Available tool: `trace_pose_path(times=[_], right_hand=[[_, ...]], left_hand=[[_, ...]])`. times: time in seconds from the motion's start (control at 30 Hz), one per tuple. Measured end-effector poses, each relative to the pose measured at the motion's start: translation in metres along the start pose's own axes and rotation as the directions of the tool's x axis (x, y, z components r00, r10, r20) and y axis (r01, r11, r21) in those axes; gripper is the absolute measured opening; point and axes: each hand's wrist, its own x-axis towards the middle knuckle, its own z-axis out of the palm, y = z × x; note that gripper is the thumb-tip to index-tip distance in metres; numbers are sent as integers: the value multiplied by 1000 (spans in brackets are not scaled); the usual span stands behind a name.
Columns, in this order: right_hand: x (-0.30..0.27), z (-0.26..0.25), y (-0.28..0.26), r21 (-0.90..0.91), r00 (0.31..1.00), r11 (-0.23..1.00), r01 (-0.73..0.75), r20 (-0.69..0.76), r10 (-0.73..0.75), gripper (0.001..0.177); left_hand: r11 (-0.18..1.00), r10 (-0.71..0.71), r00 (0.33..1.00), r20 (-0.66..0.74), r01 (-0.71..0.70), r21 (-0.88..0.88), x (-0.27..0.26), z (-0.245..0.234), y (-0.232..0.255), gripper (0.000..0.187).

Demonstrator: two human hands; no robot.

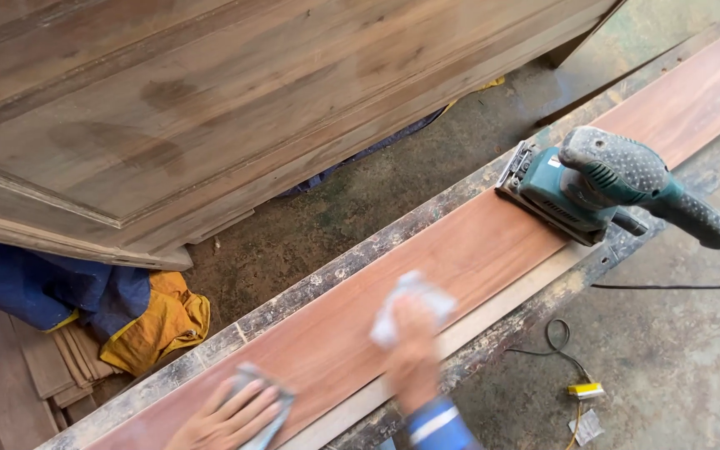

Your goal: Sanding a wooden board and a triangular wood frame using sandpaper and an electric orbital sander.

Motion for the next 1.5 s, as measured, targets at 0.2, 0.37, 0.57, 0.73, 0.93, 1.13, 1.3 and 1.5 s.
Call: trace_pose_path(times=[0.2,0.37,0.57,0.73,0.93,1.13,1.3,1.5], right_hand=[[-71,10,-71,195,936,942,274,169,-308,49],[31,-16,46,-164,998,985,-50,18,53,28],[-15,19,-32,-203,999,979,-19,-29,13,43],[-54,9,-89,59,969,981,184,159,-191,53],[46,-22,48,-203,993,972,-121,-11,121,9],[-41,26,-57,79,982,980,-185,-17,186,38],[-104,18,-82,199,982,977,78,152,-109,32],[24,-51,115,-209,990,968,-142,-16,142,20]], left_hand=[[992,1,998,-65,7,125,-63,21,-2,52],[995,-17,998,-56,22,96,-56,11,-3,50],[1000,-21,1000,10,20,13,-56,6,-6,53],[999,22,999,-50,-20,47,-53,9,-6,52],[996,8,999,-45,-4,88,-51,6,-4,54],[996,4,998,-60,1,84,-54,6,-6,54],[998,-10,996,-88,16,66,-56,26,0,53],[990,125,904,409,-88,-107,149,-3,25,85]])
